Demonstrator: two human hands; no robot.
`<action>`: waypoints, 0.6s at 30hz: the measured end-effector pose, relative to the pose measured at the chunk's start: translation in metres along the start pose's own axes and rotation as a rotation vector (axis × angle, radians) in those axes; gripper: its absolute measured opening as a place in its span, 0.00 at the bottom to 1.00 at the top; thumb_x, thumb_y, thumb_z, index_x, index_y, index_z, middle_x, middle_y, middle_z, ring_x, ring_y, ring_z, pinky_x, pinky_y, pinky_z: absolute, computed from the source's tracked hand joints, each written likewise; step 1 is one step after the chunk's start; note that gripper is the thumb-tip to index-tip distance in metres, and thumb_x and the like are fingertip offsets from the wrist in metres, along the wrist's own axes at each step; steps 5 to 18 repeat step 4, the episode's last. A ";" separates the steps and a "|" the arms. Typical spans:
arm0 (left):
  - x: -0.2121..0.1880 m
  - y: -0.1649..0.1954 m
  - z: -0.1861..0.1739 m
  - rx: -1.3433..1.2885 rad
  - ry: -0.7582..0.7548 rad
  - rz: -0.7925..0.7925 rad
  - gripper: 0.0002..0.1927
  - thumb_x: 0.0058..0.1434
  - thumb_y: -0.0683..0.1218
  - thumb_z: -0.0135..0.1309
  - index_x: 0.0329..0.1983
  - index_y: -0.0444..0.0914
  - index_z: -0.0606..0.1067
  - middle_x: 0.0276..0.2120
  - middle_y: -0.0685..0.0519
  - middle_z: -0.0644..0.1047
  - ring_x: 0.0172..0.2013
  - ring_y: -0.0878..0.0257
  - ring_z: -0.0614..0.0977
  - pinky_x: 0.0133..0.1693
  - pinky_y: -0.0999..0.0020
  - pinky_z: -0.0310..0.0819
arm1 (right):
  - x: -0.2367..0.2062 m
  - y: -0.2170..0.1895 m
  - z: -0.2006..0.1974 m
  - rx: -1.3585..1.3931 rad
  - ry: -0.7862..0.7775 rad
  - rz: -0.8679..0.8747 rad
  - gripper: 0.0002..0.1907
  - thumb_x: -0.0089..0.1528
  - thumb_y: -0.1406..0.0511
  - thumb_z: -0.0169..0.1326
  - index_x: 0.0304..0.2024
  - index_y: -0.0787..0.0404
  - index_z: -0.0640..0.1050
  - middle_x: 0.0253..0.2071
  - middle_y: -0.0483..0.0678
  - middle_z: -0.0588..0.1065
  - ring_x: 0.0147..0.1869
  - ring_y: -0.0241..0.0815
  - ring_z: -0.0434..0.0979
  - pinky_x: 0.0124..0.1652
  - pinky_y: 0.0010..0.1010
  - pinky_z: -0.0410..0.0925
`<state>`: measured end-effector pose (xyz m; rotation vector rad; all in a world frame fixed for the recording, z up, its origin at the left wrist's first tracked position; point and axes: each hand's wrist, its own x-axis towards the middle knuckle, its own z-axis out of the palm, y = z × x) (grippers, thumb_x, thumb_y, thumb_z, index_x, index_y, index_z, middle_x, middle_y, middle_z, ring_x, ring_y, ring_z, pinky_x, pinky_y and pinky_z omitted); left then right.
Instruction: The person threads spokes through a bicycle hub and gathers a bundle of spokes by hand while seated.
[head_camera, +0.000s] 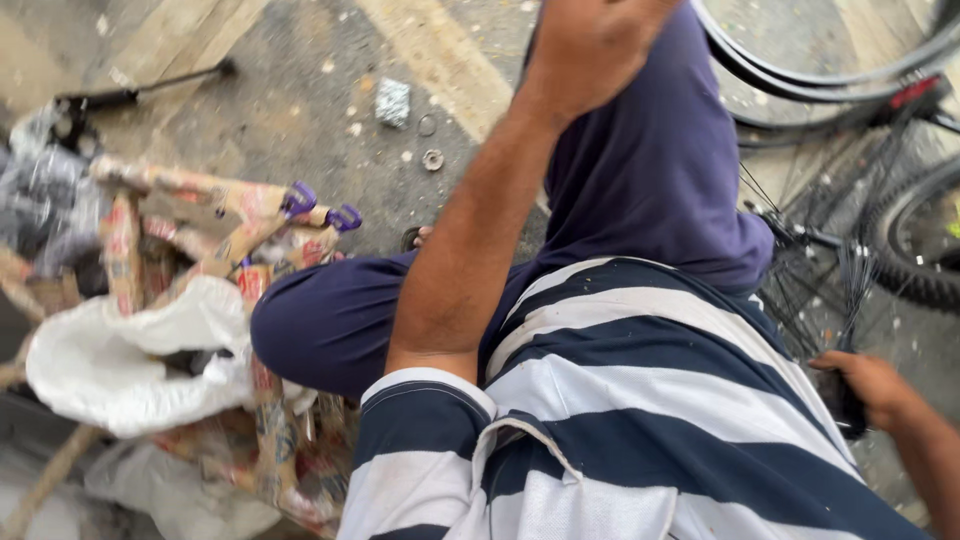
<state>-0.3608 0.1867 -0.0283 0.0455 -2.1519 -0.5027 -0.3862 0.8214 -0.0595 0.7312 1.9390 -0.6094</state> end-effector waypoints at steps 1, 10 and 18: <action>-0.011 -0.010 -0.008 -0.009 0.070 -0.015 0.08 0.67 0.47 0.57 0.31 0.44 0.75 0.22 0.57 0.72 0.24 0.62 0.76 0.28 0.63 0.68 | 0.005 -0.006 0.007 -0.016 0.046 -0.025 0.12 0.59 0.66 0.61 0.39 0.68 0.76 0.30 0.52 0.73 0.25 0.47 0.73 0.26 0.41 0.69; -0.051 -0.065 -0.050 -0.114 0.248 -0.407 0.15 0.71 0.48 0.57 0.29 0.40 0.71 0.24 0.58 0.69 0.26 0.65 0.73 0.31 0.64 0.69 | 0.022 -0.038 0.017 -0.018 0.125 -0.147 0.14 0.58 0.68 0.62 0.43 0.67 0.74 0.31 0.50 0.73 0.27 0.47 0.72 0.27 0.41 0.69; -0.051 -0.065 -0.050 -0.114 0.248 -0.407 0.15 0.71 0.48 0.57 0.29 0.40 0.71 0.24 0.58 0.69 0.26 0.65 0.73 0.31 0.64 0.69 | 0.022 -0.038 0.017 -0.018 0.125 -0.147 0.14 0.58 0.68 0.62 0.43 0.67 0.74 0.31 0.50 0.73 0.27 0.47 0.72 0.27 0.41 0.69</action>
